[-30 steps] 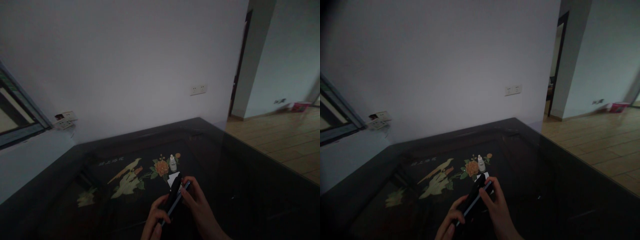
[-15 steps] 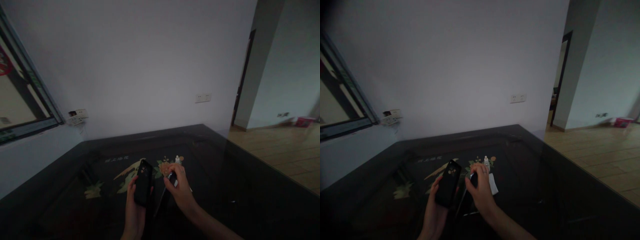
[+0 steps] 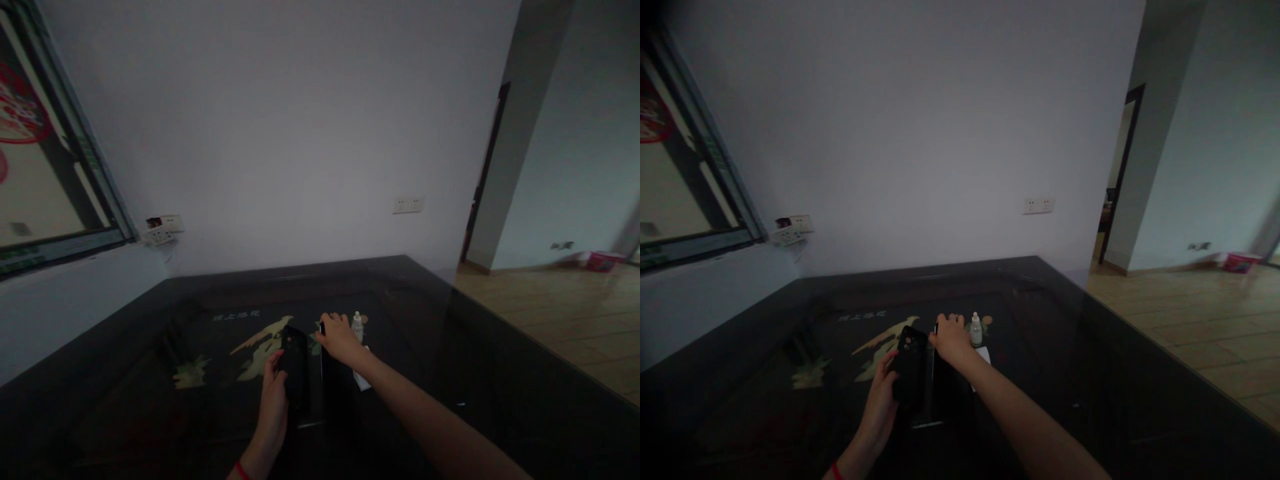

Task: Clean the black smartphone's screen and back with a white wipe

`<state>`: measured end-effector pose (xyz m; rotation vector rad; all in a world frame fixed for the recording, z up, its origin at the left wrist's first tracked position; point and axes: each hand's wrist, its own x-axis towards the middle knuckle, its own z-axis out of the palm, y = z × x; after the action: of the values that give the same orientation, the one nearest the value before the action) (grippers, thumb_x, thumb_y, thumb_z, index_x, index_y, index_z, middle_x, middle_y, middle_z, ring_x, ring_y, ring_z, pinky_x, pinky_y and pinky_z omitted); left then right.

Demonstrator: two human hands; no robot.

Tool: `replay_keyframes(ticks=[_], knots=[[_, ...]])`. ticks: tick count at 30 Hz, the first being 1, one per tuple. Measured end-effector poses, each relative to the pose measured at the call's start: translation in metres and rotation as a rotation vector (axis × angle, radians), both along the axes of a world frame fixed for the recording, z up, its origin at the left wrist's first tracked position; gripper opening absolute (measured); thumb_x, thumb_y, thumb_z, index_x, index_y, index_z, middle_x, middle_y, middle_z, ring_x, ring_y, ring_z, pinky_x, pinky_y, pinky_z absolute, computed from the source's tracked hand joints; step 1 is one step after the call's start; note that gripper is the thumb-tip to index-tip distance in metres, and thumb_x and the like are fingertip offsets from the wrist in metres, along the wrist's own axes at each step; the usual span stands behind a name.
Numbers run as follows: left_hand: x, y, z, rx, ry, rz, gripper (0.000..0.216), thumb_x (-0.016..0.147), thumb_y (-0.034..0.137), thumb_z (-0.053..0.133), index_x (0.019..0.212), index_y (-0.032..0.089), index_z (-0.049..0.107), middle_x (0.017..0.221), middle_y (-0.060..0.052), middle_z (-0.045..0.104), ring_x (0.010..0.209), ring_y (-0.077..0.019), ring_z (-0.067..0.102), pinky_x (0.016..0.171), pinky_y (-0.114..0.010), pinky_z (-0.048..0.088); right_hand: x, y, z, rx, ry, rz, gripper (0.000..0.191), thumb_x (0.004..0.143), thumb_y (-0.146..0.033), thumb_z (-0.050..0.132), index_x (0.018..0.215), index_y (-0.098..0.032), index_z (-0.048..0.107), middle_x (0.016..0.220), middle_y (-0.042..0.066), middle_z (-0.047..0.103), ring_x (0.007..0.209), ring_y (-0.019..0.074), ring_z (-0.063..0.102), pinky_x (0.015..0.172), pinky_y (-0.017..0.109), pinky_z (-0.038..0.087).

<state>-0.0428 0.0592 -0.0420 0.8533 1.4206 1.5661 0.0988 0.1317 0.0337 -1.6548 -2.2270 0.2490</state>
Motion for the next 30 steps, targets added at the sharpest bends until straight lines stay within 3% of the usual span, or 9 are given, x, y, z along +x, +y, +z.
replay_keyframes(ticks=[5,9,12,16,18,30], knots=[[-0.011,0.006,0.002,-0.019,0.424,-0.175,0.061,0.068,0.0,0.035,0.128,0.012,0.042,0.133,-0.013,0.052,0.123,-0.0187,0.049,0.105,-0.036,0.037,-0.02,0.014,-0.015,-0.08,-0.109,-0.051,0.033,0.091,-0.034,0.056,0.119,-0.017,0.054,0.12,0.008,0.057,0.101,0.0213,0.06,0.084,0.042,0.052],[-0.017,0.001,0.008,-0.078,0.732,-0.259,0.06,0.077,0.001,0.032,0.135,0.011,0.036,0.139,-0.015,0.048,0.128,-0.0176,0.045,0.108,-0.033,0.032,-0.03,0.019,-0.024,-0.121,-0.171,-0.098,0.033,0.091,-0.034,0.056,0.119,-0.017,0.054,0.12,0.008,0.057,0.101,0.0214,0.059,0.084,0.042,0.052],[-0.019,-0.004,0.014,-0.18,0.933,-0.276,0.054,0.084,0.007,0.031,0.138,0.014,0.036,0.136,-0.015,0.052,0.122,-0.0203,0.052,0.103,-0.036,0.038,-0.033,0.023,-0.03,-0.13,-0.201,-0.119,0.033,0.091,-0.034,0.056,0.119,-0.017,0.054,0.12,0.009,0.056,0.102,0.0216,0.059,0.085,0.043,0.052],[-0.018,-0.009,0.02,-0.38,1.181,-0.249,0.052,0.091,0.02,0.032,0.143,0.015,0.032,0.115,-0.021,0.065,0.096,-0.033,0.066,0.085,-0.052,0.046,-0.035,0.028,-0.038,-0.092,-0.212,-0.138,0.034,0.091,-0.034,0.056,0.12,-0.017,0.054,0.12,0.009,0.056,0.102,0.0216,0.059,0.085,0.043,0.052],[-0.018,-0.01,0.021,-0.437,1.285,-0.253,0.053,0.09,0.021,0.033,0.143,0.013,0.032,0.108,-0.022,0.067,0.094,-0.0357,0.067,0.082,-0.053,0.047,-0.035,0.03,-0.043,-0.065,-0.212,-0.15,0.033,0.091,-0.034,0.056,0.119,-0.017,0.054,0.12,0.008,0.057,0.101,0.0214,0.059,0.084,0.042,0.052],[-0.015,-0.016,0.024,-0.489,1.551,-0.326,0.054,0.09,0.014,0.026,0.143,0.012,0.034,0.097,-0.018,0.07,0.089,-0.0292,0.069,0.076,-0.042,0.051,-0.036,0.023,-0.057,0.094,-0.197,-0.162,0.032,0.091,-0.034,0.056,0.118,-0.016,0.055,0.12,0.008,0.057,0.102,0.0217,0.059,0.086,0.043,0.051]])
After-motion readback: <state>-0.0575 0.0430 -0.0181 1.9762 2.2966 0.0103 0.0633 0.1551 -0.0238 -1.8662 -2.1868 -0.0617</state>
